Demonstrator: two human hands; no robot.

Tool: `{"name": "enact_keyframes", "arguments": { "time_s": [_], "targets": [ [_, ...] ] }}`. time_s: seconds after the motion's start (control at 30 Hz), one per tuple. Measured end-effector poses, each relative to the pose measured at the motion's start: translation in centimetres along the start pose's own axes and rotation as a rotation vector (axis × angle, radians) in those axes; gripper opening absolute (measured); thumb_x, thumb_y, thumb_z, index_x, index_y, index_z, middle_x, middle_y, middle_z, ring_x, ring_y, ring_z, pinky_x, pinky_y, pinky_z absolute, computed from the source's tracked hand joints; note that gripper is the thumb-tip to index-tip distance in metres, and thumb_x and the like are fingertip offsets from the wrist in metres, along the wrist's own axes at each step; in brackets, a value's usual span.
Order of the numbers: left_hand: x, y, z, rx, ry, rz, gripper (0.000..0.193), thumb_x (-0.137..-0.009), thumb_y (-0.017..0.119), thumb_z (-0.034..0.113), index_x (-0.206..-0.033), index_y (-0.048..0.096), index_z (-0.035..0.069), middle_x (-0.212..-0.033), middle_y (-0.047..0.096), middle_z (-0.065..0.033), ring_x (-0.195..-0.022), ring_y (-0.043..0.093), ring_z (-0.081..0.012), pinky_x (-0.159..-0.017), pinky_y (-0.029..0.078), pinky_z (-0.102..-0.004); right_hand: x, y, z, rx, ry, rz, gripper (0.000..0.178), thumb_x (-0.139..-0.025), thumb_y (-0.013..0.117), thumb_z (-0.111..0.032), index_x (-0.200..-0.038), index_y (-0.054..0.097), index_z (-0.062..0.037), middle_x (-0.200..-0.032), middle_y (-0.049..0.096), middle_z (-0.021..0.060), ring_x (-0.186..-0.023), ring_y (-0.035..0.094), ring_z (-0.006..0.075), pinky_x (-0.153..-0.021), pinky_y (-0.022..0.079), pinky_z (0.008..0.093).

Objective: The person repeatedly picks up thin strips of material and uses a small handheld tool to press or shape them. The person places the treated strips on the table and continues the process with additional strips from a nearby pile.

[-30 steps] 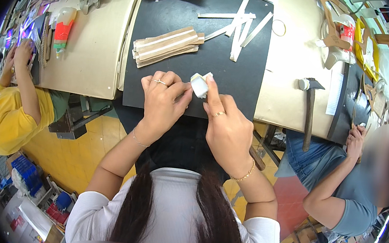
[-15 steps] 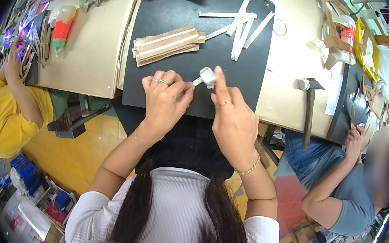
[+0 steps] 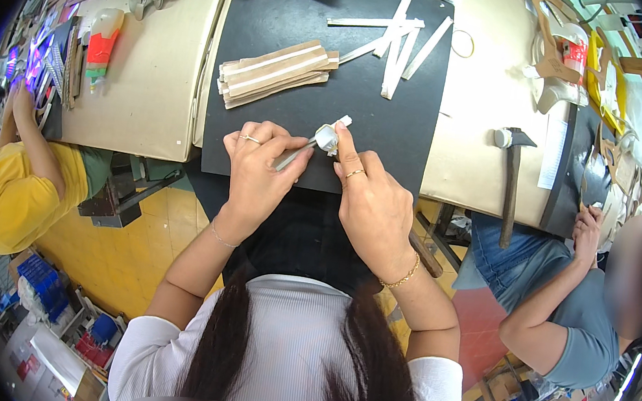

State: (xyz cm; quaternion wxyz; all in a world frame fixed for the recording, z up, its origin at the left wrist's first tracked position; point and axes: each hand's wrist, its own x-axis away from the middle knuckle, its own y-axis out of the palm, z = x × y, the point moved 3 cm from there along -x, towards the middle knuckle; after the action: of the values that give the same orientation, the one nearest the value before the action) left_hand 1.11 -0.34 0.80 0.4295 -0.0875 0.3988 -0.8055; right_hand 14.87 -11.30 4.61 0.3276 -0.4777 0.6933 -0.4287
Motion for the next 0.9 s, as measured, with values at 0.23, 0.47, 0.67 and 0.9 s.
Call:
{"name": "enact_keyframes", "arguments": {
  "time_s": [0.23, 0.47, 0.67, 0.9],
  "targets": [
    [-0.3, 0.2, 0.1, -0.022, 0.019, 0.025, 0.008, -0.078, 0.083, 0.014, -0.084, 0.079, 0.011, -0.082, 0.063, 0.0029, -0.087, 0.055, -0.0178, -0.086, 0.032, -0.0365, -0.2, 0.0, 0.1, 0.005, -0.012, 0.002, 0.055, -0.096, 0.069, -0.013, -0.149, 0.056, -0.0134, -0.084, 0.061, 0.0068, -0.063, 0.065, 0.0248, -0.055, 0.052, 0.0379],
    [-0.4, 0.3, 0.3, -0.05, 0.027, 0.022, 0.008, -0.077, 0.082, 0.014, -0.082, 0.077, 0.011, -0.081, 0.061, 0.0021, -0.085, 0.055, -0.0192, -0.085, 0.032, -0.0378, -0.1, -1.2, -0.5, -0.091, 0.008, 0.114, 0.056, -0.096, 0.069, -0.013, -0.15, 0.055, -0.013, -0.084, 0.06, 0.0081, -0.063, 0.065, 0.0267, -0.056, 0.052, 0.0396],
    [-0.5, 0.4, 0.5, -0.076, 0.041, 0.024, 0.008, -0.076, 0.082, 0.013, -0.079, 0.075, 0.011, -0.08, 0.059, 0.0017, -0.085, 0.055, -0.0196, -0.084, 0.032, -0.0384, -0.6, -0.4, -0.4, 0.033, 0.006, -0.034, 0.062, -0.093, 0.071, -0.008, -0.152, 0.052, -0.0113, -0.087, 0.063, 0.0089, -0.065, 0.065, 0.0291, -0.057, 0.053, 0.04],
    [-0.1, 0.4, 0.3, -0.102, 0.068, 0.008, 0.013, -0.075, 0.085, 0.015, -0.084, 0.076, 0.012, -0.084, 0.06, 0.0023, -0.086, 0.055, -0.0191, -0.084, 0.032, -0.0383, 0.2, 0.0, -0.9, -0.007, -0.03, -0.018, 0.057, -0.096, 0.069, -0.012, -0.151, 0.053, -0.0137, -0.082, 0.058, 0.0074, -0.064, 0.065, 0.0257, -0.055, 0.052, 0.0374]
  ]
}}
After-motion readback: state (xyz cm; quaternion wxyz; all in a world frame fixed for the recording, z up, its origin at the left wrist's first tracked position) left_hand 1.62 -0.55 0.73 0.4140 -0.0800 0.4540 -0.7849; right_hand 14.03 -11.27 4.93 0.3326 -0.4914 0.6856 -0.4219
